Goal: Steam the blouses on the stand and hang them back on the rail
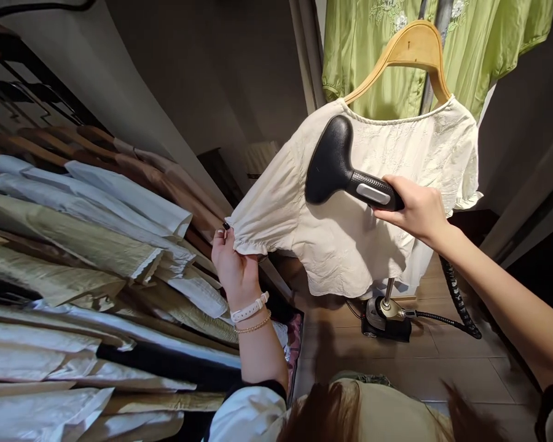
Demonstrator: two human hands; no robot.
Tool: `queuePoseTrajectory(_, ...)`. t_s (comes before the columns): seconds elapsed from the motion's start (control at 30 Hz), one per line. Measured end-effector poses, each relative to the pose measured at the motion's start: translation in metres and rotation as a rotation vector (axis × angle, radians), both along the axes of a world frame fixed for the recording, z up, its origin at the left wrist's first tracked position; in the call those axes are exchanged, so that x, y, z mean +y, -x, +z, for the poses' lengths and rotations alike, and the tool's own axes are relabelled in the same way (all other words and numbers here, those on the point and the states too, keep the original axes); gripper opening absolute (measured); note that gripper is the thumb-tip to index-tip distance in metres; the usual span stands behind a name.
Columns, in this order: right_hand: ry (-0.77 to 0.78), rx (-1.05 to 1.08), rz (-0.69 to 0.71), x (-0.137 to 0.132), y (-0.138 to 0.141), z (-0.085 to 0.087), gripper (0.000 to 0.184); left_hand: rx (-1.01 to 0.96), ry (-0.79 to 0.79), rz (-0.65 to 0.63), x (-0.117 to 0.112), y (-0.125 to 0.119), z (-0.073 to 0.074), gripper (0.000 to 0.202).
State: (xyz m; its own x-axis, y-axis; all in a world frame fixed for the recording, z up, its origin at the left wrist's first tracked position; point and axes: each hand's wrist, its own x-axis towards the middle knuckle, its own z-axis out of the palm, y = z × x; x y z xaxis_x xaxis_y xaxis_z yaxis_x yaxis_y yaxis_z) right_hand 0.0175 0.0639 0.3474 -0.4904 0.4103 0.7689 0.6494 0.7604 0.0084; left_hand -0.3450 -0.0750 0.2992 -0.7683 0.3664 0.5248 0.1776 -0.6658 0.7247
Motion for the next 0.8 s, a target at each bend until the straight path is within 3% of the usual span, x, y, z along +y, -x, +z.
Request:
queuePoseTrajectory(0.1, 0.013, -0.046, 0.037, 0.003, 0.008, 0.001, 0.056, 0.021, 0.017, -0.017, -0.003, 0.004, 0.001, 0.034)
queuePoseTrajectory(0.27, 0.032, 0.081, -0.032, 0.001, 0.023, -0.004, 0.056, -0.021, 0.004, -0.031, -0.002, 0.004, 0.004, 0.032)
queuePoseTrajectory(0.37, 0.073, 0.031, 0.025, -0.002, 0.029, -0.013, 0.052, -0.043, 0.009, -0.028, 0.000, 0.003, 0.007, 0.030)
queuePoseTrajectory(0.53, 0.128, 0.197, -0.078, -0.004, 0.034, -0.034, 0.050, -0.022, 0.027, -0.031, 0.002, 0.006, 0.007, 0.030)
queuePoseTrajectory(0.7, 0.217, 0.093, 0.051, -0.008, 0.043, -0.054, 0.043, 0.031, 0.026, -0.055, 0.003, 0.009, 0.003, 0.034)
queuePoseTrajectory(0.8, 0.230, 0.227, -0.020, -0.009, 0.052, -0.061, 0.047, 0.043, 0.049, -0.056, 0.001, 0.010, 0.001, 0.034)
